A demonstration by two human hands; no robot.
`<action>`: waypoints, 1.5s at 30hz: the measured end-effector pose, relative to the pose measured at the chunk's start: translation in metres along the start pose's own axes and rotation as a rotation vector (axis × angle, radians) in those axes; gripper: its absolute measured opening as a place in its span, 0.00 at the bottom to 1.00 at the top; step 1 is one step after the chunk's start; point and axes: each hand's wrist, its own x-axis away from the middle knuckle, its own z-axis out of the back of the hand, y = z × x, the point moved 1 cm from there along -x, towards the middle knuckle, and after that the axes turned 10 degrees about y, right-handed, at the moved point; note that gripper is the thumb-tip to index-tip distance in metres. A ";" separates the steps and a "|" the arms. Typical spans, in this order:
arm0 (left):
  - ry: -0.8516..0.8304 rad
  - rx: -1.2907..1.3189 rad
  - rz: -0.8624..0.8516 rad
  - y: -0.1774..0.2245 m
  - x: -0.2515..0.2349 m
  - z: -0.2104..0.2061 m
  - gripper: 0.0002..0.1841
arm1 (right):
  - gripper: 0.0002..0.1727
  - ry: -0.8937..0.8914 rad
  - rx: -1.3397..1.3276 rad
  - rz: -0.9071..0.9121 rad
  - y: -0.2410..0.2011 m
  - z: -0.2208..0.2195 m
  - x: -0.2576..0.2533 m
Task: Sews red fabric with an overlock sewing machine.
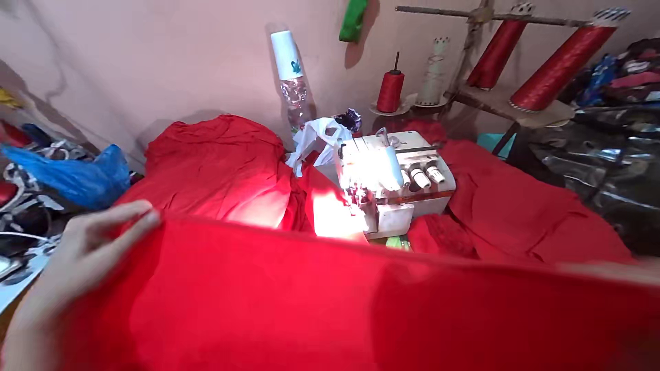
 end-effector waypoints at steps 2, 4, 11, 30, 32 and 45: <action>-0.060 -0.403 0.531 0.033 -0.048 -0.027 0.14 | 0.14 0.171 0.113 -0.158 0.021 -0.080 0.025; -0.097 -0.566 0.687 0.051 -0.084 -0.090 0.15 | 0.14 0.238 -0.015 -0.387 0.057 -0.132 0.050; -0.263 0.464 0.259 0.156 -0.077 -0.235 0.14 | 0.09 0.128 -0.145 -0.595 0.085 -0.168 0.082; -0.284 0.096 0.443 0.138 -0.089 -0.277 0.13 | 0.09 0.009 0.271 -0.510 0.108 -0.134 0.136; -0.274 0.112 0.432 0.140 -0.083 -0.272 0.13 | 0.09 0.036 0.254 -0.477 0.105 -0.130 0.145; -0.096 -0.326 0.022 0.169 -0.019 -0.305 0.18 | 0.05 -0.143 0.034 -0.765 0.101 -0.114 0.130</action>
